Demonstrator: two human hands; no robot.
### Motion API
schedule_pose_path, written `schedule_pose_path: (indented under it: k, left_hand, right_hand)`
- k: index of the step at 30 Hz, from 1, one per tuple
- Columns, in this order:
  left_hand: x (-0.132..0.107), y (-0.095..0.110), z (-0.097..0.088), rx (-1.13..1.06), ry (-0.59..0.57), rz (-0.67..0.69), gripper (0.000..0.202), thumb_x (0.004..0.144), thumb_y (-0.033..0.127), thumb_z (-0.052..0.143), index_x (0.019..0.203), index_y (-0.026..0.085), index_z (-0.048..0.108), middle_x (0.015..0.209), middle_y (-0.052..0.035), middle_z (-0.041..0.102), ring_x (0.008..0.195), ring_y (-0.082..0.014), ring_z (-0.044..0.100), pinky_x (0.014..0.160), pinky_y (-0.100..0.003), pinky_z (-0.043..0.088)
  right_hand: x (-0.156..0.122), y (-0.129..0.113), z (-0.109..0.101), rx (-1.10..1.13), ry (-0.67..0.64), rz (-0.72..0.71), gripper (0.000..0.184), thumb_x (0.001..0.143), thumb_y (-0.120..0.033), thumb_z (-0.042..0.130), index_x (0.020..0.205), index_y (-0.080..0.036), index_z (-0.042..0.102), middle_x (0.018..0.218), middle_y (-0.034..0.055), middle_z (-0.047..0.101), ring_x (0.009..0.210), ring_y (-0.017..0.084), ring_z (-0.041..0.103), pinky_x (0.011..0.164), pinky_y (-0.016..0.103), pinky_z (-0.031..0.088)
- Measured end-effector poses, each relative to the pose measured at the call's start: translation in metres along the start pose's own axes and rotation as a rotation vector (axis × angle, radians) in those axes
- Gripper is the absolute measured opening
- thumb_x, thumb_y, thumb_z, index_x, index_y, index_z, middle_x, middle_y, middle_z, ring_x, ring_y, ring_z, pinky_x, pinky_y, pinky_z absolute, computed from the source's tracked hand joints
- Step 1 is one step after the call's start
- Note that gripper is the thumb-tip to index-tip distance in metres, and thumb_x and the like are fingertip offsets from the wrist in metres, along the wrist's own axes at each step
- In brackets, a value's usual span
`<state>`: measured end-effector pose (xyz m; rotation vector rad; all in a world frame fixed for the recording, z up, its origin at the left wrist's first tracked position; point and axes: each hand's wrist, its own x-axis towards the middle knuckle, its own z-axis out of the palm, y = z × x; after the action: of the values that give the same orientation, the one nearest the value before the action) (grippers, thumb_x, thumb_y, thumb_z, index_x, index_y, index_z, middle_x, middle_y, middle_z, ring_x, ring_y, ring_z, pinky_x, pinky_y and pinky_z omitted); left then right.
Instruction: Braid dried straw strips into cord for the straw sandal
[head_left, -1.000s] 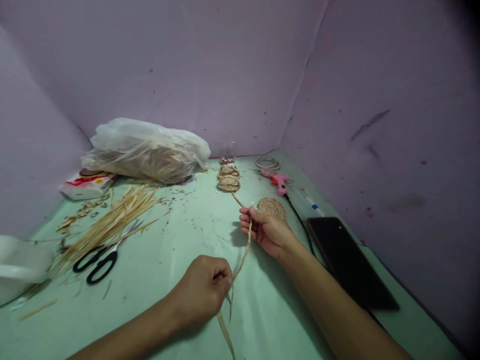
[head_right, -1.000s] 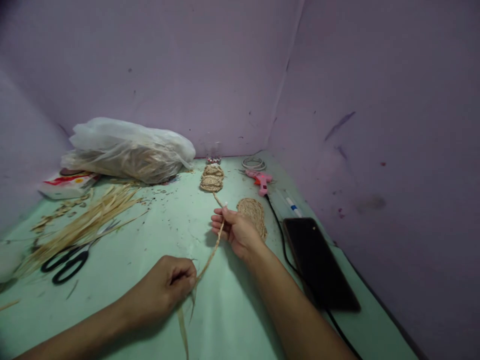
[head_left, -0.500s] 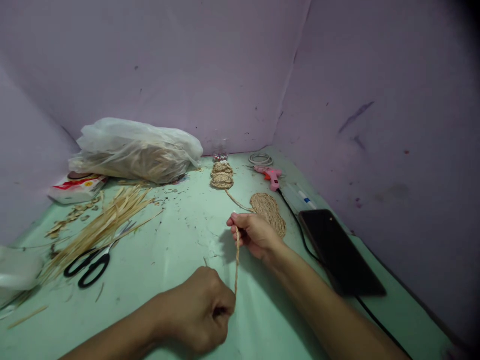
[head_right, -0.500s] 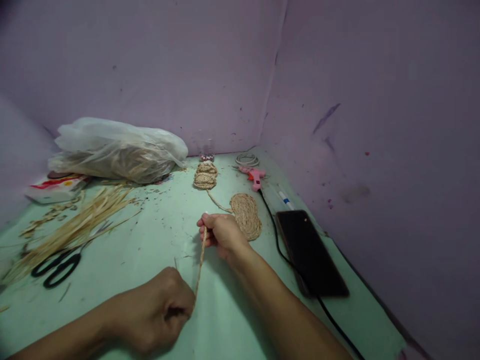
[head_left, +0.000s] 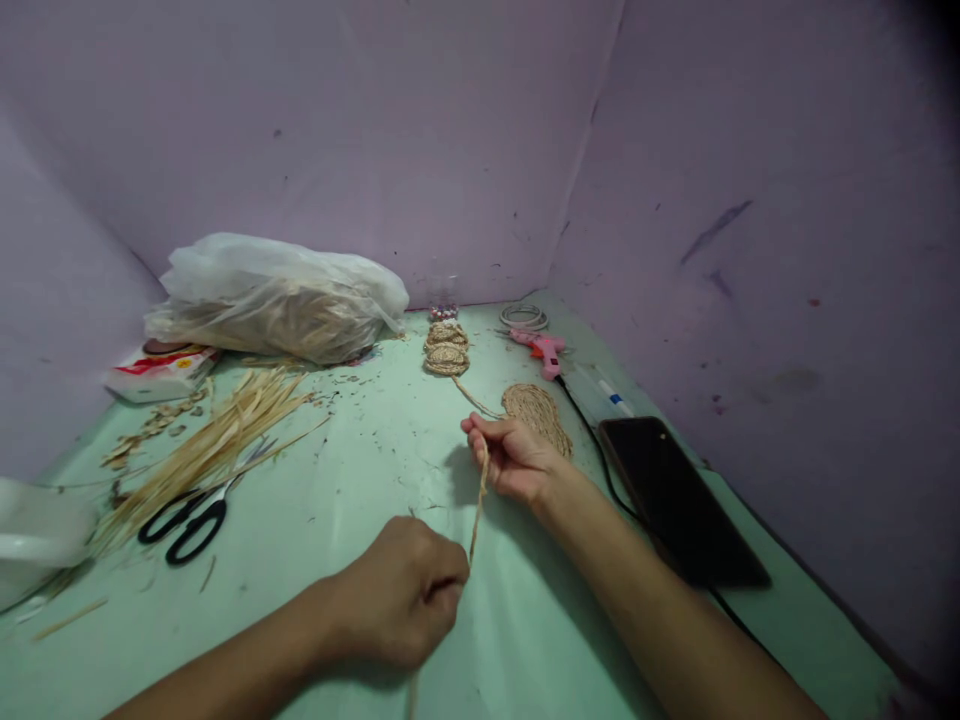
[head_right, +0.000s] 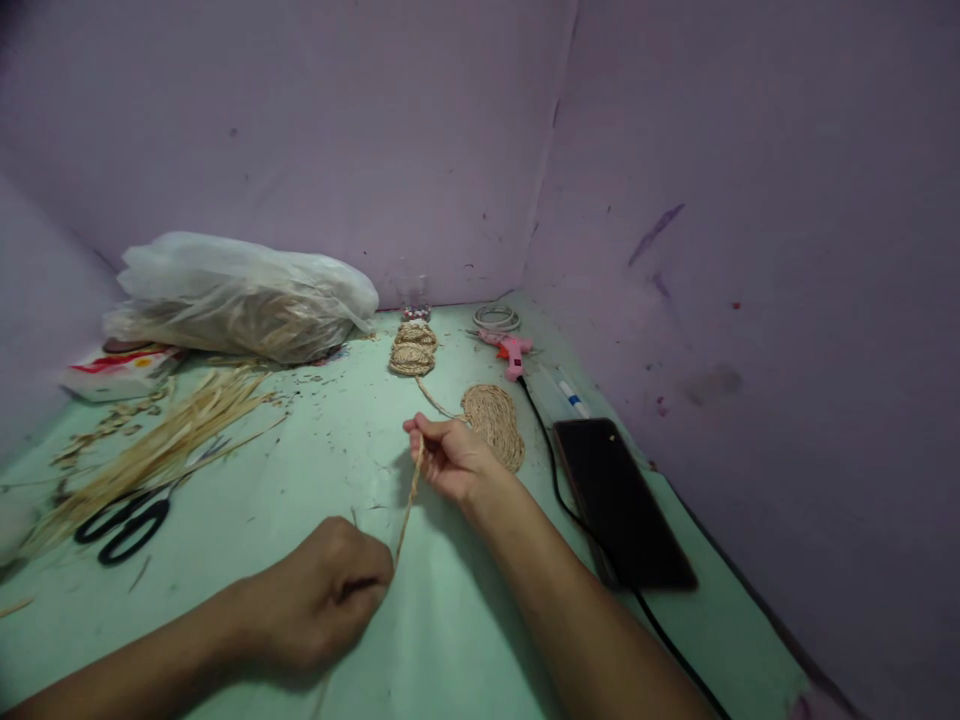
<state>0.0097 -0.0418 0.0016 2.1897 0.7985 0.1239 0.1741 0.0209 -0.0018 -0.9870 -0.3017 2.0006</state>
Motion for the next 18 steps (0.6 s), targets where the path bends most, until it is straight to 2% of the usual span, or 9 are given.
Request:
schedule_pose_path:
  k: [2, 4, 7, 9, 12, 14, 18]
  left_hand:
    - [0.004, -0.006, -0.004, -0.212, 0.097, -0.128, 0.012, 0.062, 0.012, 0.038, 0.050, 0.016, 0.035, 0.047, 0.0051, 0.028, 0.045, -0.0059, 0.025, 0.043, -0.020, 0.021]
    - [0.007, -0.012, -0.009, -0.394, 0.184, -0.228, 0.011, 0.063, 0.017, 0.040, 0.052, 0.015, 0.040, 0.047, 0.0054, 0.030, 0.045, -0.0056, 0.025, 0.043, -0.019, 0.021]
    - [0.011, -0.020, -0.017, -0.547, 0.296, -0.267, 0.013, 0.063, 0.022, 0.046, 0.053, 0.014, 0.043, 0.046, 0.0058, 0.032, 0.045, -0.0051, 0.025, 0.043, -0.019, 0.021]
    - [0.011, -0.024, -0.022, -0.606, 0.345, -0.268, 0.014, 0.062, 0.024, 0.049, 0.054, 0.013, 0.045, 0.046, 0.0059, 0.033, 0.044, -0.0048, 0.025, 0.043, -0.020, 0.020]
    - [0.011, -0.030, -0.026, -0.667, 0.385, -0.267, 0.014, 0.060, 0.024, 0.053, 0.054, 0.012, 0.047, 0.046, 0.0059, 0.035, 0.044, -0.0044, 0.026, 0.043, -0.020, 0.020]
    - [0.011, -0.032, -0.028, -0.699, 0.386, -0.248, 0.015, 0.060, 0.023, 0.055, 0.052, 0.012, 0.048, 0.046, 0.0053, 0.038, 0.044, -0.0047, 0.028, 0.044, -0.020, 0.022]
    - [0.012, -0.034, -0.028, -0.717, 0.374, -0.251, 0.016, 0.061, 0.024, 0.057, 0.053, 0.010, 0.053, 0.046, 0.0022, 0.047, 0.045, -0.0061, 0.036, 0.047, -0.021, 0.027]
  right_hand:
    - [-0.002, -0.003, 0.000, 0.068, -0.001, -0.051, 0.027, 0.087, -0.014, 0.033, 0.069, -0.010, 0.052, 0.046, -0.0016, 0.054, 0.040, 0.003, 0.051, 0.047, 0.010, 0.046]
    - [-0.002, -0.002, 0.001, 0.103, -0.040, -0.062, 0.030, 0.088, -0.022, 0.032, 0.074, -0.008, 0.054, 0.054, 0.0030, 0.058, 0.049, 0.006, 0.057, 0.054, 0.015, 0.049]
    - [-0.003, 0.005, 0.002, 0.114, -0.120, -0.022, 0.037, 0.085, -0.036, 0.035, 0.081, -0.004, 0.056, 0.066, 0.0107, 0.062, 0.064, 0.014, 0.061, 0.064, 0.025, 0.051]
    - [-0.003, 0.012, 0.004, 0.046, -0.122, 0.016, 0.037, 0.082, -0.039, 0.041, 0.082, -0.005, 0.056, 0.071, 0.0109, 0.061, 0.066, 0.015, 0.061, 0.064, 0.028, 0.051]
    - [-0.007, 0.023, 0.008, -0.189, -0.078, 0.031, 0.023, 0.075, -0.031, 0.054, 0.078, -0.008, 0.058, 0.068, 0.0057, 0.059, 0.058, 0.011, 0.057, 0.052, 0.022, 0.048]
    - [-0.010, 0.031, 0.011, -0.358, -0.078, -0.015, 0.016, 0.071, -0.024, 0.059, 0.072, -0.009, 0.059, 0.060, 0.0023, 0.056, 0.050, 0.007, 0.052, 0.045, 0.018, 0.044]
    - [-0.013, 0.041, 0.015, -0.494, -0.072, -0.112, 0.014, 0.064, -0.022, 0.065, 0.063, -0.010, 0.057, 0.053, 0.0003, 0.054, 0.046, 0.006, 0.049, 0.045, 0.018, 0.043]
